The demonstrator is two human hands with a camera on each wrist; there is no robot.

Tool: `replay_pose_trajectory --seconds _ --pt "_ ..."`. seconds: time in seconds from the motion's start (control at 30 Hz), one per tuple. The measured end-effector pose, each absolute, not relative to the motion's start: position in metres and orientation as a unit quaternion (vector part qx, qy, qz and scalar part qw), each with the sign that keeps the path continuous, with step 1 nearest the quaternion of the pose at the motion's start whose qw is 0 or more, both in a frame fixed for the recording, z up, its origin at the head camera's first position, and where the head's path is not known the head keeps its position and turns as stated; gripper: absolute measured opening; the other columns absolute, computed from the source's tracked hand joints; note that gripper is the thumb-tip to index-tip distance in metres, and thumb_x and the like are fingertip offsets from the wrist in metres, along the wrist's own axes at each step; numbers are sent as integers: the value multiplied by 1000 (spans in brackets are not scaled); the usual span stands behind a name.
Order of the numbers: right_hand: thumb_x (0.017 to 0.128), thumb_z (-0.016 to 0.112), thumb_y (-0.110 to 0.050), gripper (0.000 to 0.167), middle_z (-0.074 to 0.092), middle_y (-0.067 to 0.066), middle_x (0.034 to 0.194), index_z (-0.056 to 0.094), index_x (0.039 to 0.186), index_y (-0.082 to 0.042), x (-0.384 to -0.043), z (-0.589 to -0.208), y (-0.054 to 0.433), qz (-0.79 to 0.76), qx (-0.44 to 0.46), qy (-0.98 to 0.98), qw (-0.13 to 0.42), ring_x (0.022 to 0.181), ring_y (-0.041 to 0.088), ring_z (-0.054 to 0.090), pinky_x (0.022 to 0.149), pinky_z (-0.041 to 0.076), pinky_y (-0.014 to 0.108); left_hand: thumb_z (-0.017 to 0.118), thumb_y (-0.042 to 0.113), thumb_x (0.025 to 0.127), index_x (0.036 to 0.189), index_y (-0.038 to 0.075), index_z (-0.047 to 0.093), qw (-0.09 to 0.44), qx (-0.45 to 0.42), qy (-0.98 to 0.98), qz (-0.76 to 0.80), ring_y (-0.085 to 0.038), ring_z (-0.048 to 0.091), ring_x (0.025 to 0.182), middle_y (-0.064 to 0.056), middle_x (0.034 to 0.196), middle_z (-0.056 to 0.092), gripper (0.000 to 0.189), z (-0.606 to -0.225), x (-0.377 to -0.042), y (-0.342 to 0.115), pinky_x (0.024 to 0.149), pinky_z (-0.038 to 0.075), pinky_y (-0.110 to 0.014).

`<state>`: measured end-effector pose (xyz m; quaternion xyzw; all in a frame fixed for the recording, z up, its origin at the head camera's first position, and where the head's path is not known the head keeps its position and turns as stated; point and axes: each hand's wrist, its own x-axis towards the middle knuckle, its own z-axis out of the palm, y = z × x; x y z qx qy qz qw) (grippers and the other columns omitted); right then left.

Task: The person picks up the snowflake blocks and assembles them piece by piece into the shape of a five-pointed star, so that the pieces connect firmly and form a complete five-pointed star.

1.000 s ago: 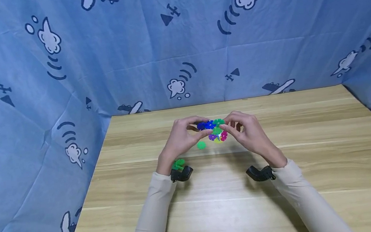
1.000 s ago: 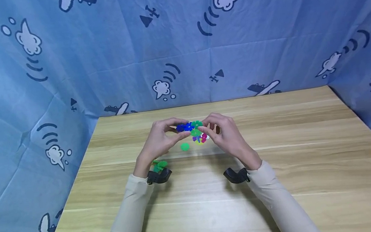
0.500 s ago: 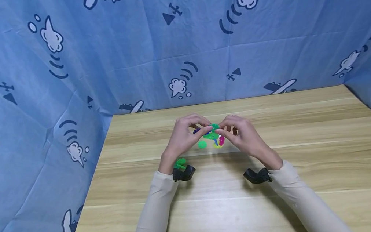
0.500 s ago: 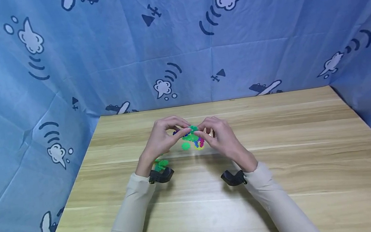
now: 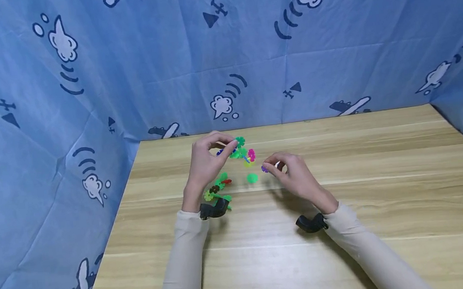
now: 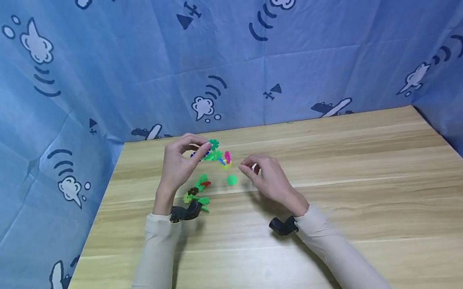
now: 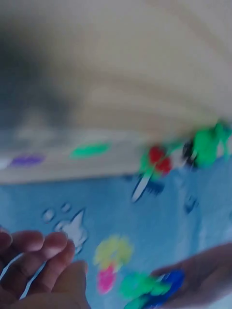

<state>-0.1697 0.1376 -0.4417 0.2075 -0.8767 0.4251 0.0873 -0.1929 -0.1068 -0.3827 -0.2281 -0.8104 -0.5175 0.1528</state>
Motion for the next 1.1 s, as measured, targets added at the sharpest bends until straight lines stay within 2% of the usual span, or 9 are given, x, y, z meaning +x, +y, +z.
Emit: replay_pose_trajectory --seconds 0.13,0.27,0.43,0.6,0.73,0.83,0.97,1.1 --pt "100 73 -20 13 75 1 90 78 102 -9 -164 -452 113 416 248 -874 30 74 13 64 67 53 24 76 21 97 101 10 79 173 -219 -808 -518 -16 71 94 -6 102 77 12 -378 -197 -116 86 62 -37" --pt "97 77 -26 22 72 -1 91 77 110 -8 -155 -458 89 401 288 -870 -9 73 10 61 68 53 24 76 22 97 101 10 79 176 -219 -809 -517 -15 72 93 -5 102 77 13 -374 -199 -118 85 62 -35" --pt "96 77 -28 32 71 2 101 74 123 -10 -148 -466 65 383 329 -863 -17 79 15 61 71 50 24 75 22 98 101 10 79 166 -223 -808 -520 -18 72 89 -5 101 78 13 -376 -200 -117 83 63 -37" --pt "95 78 -30 30 68 1 96 76 121 -15 -145 -472 51 350 339 -873 -10 82 13 59 71 47 23 75 23 98 100 11 79 150 -223 -809 -522 -21 72 87 -4 100 77 13 -381 -197 -115 82 63 -36" --pt "91 82 -30 22 69 -2 87 76 104 -14 -146 -471 56 363 322 -874 -30 76 9 57 68 48 21 75 23 98 100 10 80 149 -222 -809 -523 -23 72 88 -5 100 77 14 -381 -195 -114 83 63 -39" --pt "89 84 -27 22 70 -2 83 70 95 -11 -151 -466 69 394 293 -869 -55 72 8 59 67 50 21 75 23 98 99 10 80 151 -221 -809 -524 -23 72 88 -6 100 78 14 -381 -194 -115 83 63 -42" --pt "89 84 -24 28 71 2 87 62 97 -8 -163 -457 90 427 244 -867 -85 77 11 63 71 53 26 75 23 98 99 12 80 153 -218 -809 -523 -19 71 86 -4 99 77 12 -379 -193 -118 84 63 -41" --pt "92 82 -23 32 73 8 100 61 110 -7 -175 -449 111 437 219 -869 -85 89 18 69 81 56 33 75 23 98 99 12 80 157 -217 -809 -523 -17 71 85 -3 99 77 11 -378 -192 -122 83 63 -36"
